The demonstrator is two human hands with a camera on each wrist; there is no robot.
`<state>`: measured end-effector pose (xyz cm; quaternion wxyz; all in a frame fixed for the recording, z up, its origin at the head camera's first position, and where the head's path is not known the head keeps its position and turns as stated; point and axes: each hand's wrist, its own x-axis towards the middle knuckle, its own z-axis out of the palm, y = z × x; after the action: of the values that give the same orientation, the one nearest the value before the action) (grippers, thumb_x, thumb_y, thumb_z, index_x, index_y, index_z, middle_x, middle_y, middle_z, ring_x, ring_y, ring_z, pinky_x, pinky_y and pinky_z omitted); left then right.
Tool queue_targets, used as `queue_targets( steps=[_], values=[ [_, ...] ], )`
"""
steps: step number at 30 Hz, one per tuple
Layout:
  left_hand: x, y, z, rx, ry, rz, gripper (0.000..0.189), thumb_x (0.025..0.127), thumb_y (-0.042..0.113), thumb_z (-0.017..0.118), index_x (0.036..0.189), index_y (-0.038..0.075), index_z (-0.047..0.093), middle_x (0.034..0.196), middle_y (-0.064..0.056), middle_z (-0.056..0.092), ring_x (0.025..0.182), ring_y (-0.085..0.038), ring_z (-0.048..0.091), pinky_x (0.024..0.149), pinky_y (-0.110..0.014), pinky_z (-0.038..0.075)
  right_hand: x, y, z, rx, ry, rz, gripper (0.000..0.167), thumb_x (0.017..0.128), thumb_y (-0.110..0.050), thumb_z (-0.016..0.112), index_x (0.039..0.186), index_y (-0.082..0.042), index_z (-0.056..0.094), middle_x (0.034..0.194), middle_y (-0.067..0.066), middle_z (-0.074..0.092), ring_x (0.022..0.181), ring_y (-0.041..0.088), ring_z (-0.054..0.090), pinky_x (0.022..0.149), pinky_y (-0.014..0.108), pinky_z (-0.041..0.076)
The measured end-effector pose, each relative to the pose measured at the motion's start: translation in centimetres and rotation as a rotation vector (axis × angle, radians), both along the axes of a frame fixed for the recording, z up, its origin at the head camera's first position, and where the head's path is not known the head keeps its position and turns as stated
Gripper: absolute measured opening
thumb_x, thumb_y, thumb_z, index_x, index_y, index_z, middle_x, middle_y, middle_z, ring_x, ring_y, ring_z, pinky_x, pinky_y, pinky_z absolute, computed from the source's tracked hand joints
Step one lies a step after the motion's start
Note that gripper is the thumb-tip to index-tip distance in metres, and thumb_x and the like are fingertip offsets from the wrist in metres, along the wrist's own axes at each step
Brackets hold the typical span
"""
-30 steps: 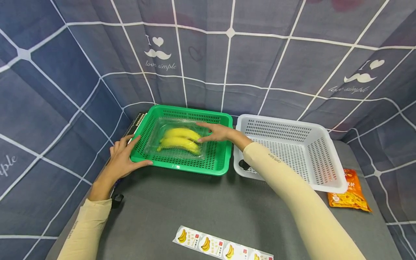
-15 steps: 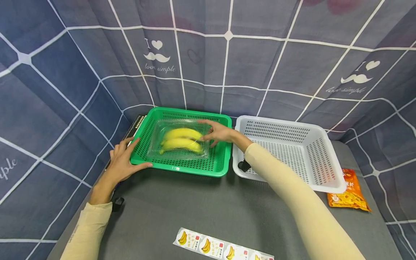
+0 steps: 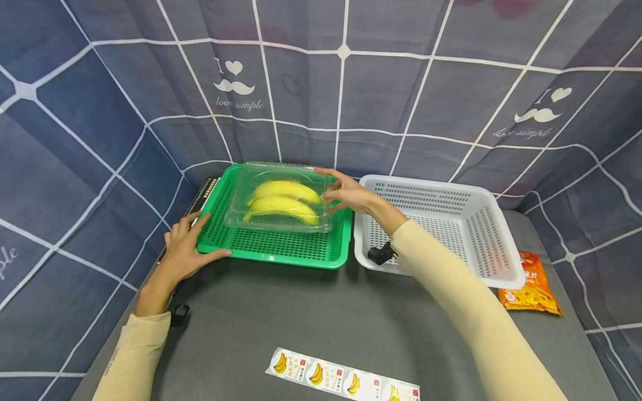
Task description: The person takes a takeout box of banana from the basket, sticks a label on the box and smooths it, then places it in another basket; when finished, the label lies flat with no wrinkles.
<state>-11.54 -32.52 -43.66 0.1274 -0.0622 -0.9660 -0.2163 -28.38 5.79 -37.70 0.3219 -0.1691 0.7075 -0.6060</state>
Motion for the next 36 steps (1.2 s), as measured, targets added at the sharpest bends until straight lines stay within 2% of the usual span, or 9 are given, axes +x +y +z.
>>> queue_targets(
  steps=[4, 11, 19, 28, 31, 36],
  values=[
    [0.1, 0.1, 0.0, 0.003, 0.008, 0.002, 0.105, 0.071, 0.057, 0.08, 0.152, 0.008, 0.034, 0.151, -0.022, 0.029, 0.109, -0.041, 0.035, 0.073, -0.048, 0.017, 1.5, 1.7, 1.2, -0.014, -0.008, -0.02, 0.072, 0.093, 0.002, 0.056, 0.153, -0.031, 0.032, 0.112, 0.018, 0.042, 0.097, 0.032, 0.056, 0.081, 0.049, 0.057],
    [0.2, 0.2, -0.5, 0.01, 0.021, -0.001, 0.104, 0.071, 0.057, 0.08, 0.151, 0.007, 0.036, 0.151, -0.023, 0.03, 0.112, -0.042, 0.036, 0.074, -0.05, 0.019, 3.8, 4.3, 2.1, -0.045, -0.015, -0.024, 0.071, 0.092, 0.003, 0.054, 0.152, -0.029, 0.034, 0.11, 0.018, 0.04, 0.09, 0.027, 0.06, 0.08, 0.051, 0.056],
    [0.2, 0.4, -0.4, 0.016, 0.027, -0.008, 0.105, 0.071, 0.057, 0.08, 0.152, 0.007, 0.035, 0.152, -0.022, 0.03, 0.107, -0.041, 0.037, 0.074, -0.05, 0.018, 8.2, 8.8, 3.8, -0.052, 0.07, -0.017, 0.075, 0.089, 0.004, 0.054, 0.155, -0.018, 0.026, 0.12, 0.024, 0.036, 0.09, 0.027, 0.056, 0.076, 0.055, 0.056],
    [0.4, 0.4, 0.0, 0.014, 0.02, -0.009, 0.107, 0.071, 0.056, 0.081, 0.153, 0.006, 0.033, 0.151, -0.023, 0.03, 0.111, -0.043, 0.036, 0.075, -0.052, 0.018, 11.2, 12.0, 3.7, -0.054, 0.101, -0.045, 0.075, 0.089, 0.002, 0.057, 0.154, -0.022, 0.03, 0.117, 0.02, 0.037, 0.087, 0.024, 0.058, 0.074, 0.055, 0.056],
    [0.5, 0.4, 0.0, 0.016, 0.012, -0.01, 0.106, 0.072, 0.055, 0.081, 0.153, 0.006, 0.032, 0.152, -0.023, 0.029, 0.109, -0.043, 0.036, 0.075, -0.051, 0.017, 13.0, 12.9, 3.3, -0.05, 0.12, -0.053, 0.076, 0.087, 0.004, 0.055, 0.154, -0.02, 0.029, 0.118, 0.022, 0.036, 0.088, 0.024, 0.06, 0.072, 0.052, 0.057],
    [0.3, 0.4, 0.0, 0.026, 0.024, -0.021, 0.106, 0.072, 0.053, 0.081, 0.152, 0.005, 0.033, 0.152, -0.024, 0.029, 0.109, -0.044, 0.036, 0.075, -0.051, 0.017, 16.7, 14.4, 2.7, -0.082, 0.131, -0.043, 0.078, 0.084, 0.007, 0.054, 0.154, -0.017, 0.028, 0.116, 0.023, 0.034, 0.086, 0.021, 0.062, 0.067, 0.044, 0.058]
  ],
)
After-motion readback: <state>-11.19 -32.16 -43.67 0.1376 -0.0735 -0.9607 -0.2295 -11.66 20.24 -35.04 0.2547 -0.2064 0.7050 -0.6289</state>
